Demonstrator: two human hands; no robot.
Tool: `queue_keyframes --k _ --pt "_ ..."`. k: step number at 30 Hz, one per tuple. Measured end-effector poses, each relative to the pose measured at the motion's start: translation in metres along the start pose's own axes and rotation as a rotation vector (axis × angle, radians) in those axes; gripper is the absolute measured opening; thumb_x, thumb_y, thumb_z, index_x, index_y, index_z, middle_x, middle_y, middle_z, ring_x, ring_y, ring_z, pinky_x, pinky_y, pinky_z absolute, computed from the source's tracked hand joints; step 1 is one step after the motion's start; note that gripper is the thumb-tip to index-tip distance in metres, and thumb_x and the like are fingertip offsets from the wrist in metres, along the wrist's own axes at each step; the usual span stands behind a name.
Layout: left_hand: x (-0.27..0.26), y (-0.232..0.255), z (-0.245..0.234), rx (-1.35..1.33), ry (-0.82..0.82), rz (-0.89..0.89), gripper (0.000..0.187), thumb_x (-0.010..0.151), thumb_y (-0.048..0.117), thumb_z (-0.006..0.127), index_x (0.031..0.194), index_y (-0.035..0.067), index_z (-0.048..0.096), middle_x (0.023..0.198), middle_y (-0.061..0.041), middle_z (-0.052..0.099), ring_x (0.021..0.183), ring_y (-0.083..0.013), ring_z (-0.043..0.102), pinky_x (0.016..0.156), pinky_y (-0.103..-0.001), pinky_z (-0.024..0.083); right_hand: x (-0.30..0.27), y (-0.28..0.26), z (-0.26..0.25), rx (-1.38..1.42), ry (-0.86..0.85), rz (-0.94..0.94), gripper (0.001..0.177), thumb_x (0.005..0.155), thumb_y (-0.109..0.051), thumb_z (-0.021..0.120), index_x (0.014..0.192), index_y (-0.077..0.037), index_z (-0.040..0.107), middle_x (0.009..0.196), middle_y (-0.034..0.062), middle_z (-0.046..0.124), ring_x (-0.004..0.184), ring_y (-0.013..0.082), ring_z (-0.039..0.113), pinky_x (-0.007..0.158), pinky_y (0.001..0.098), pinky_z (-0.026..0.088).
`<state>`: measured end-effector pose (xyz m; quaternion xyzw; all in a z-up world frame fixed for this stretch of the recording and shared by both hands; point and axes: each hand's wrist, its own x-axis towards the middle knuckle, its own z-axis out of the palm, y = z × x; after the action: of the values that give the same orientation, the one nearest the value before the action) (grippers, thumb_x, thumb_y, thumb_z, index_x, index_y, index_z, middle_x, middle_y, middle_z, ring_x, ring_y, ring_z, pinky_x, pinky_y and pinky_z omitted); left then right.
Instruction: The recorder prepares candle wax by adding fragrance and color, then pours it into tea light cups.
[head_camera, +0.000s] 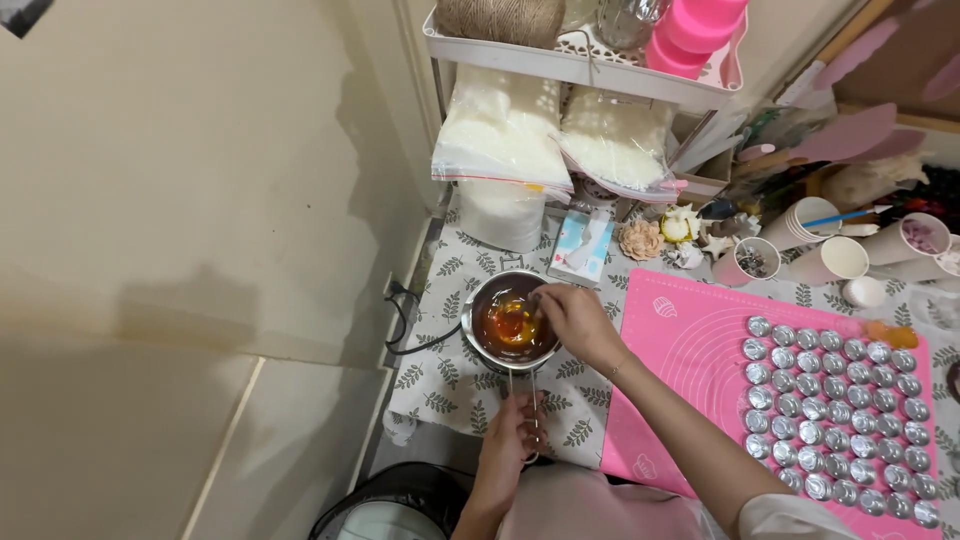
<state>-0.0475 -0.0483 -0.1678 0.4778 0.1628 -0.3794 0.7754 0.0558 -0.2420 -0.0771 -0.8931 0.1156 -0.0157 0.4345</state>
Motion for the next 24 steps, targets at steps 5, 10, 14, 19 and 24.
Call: queue_keyframes --k 5,10,14,19,24 --pt "-0.003 0.006 -0.003 0.006 0.046 0.003 0.066 0.105 0.051 0.030 0.123 0.001 0.069 0.088 -0.004 0.062 0.068 -0.0131 0.055 0.065 -0.028 0.046 0.006 0.008 -0.002 -0.081 -0.054 -0.022 0.023 0.097 -0.010 0.056 0.108 -0.001 0.075 0.082 0.0136 0.076 0.073 0.0249 0.075 0.071 0.0372 0.059" --pt "-0.009 0.017 -0.002 0.045 0.077 -0.026 0.070 0.104 0.053 0.028 0.122 0.000 0.070 0.085 -0.004 0.063 0.067 -0.0122 0.055 0.064 -0.027 0.046 0.006 0.010 0.006 -0.088 -0.049 -0.062 0.023 0.097 -0.011 0.059 0.110 -0.001 0.074 0.084 0.0148 0.075 0.073 0.0270 0.074 0.073 0.0385 0.058" --pt "-0.005 0.011 -0.009 0.048 0.078 -0.011 0.070 0.105 0.052 0.029 0.121 -0.001 0.071 0.086 -0.004 0.065 0.068 -0.0120 0.056 0.065 -0.027 0.047 0.003 -0.004 -0.006 -0.107 -0.033 -0.025 0.023 0.098 -0.011 0.058 0.110 0.001 0.074 0.088 0.0158 0.074 0.075 0.0286 0.074 0.073 0.0393 0.059" --pt "0.001 0.004 -0.015 -0.011 0.063 -0.039 0.067 0.105 0.049 0.032 0.120 -0.002 0.072 0.084 -0.004 0.065 0.068 -0.0130 0.057 0.065 -0.027 0.046 -0.002 -0.002 0.004 -0.079 -0.048 0.018 0.023 0.098 -0.011 0.057 0.109 -0.001 0.074 0.084 0.0147 0.075 0.073 0.0282 0.075 0.072 0.0381 0.060" --pt "0.003 0.004 -0.019 -0.081 0.085 -0.095 0.063 0.106 0.048 0.035 0.121 -0.003 0.069 0.085 -0.007 0.067 0.071 -0.0152 0.061 0.069 -0.028 0.050 -0.004 -0.001 0.001 -0.098 -0.015 0.017 0.023 0.098 -0.010 0.058 0.110 0.000 0.074 0.087 0.0166 0.076 0.075 0.0284 0.075 0.073 0.0380 0.060"
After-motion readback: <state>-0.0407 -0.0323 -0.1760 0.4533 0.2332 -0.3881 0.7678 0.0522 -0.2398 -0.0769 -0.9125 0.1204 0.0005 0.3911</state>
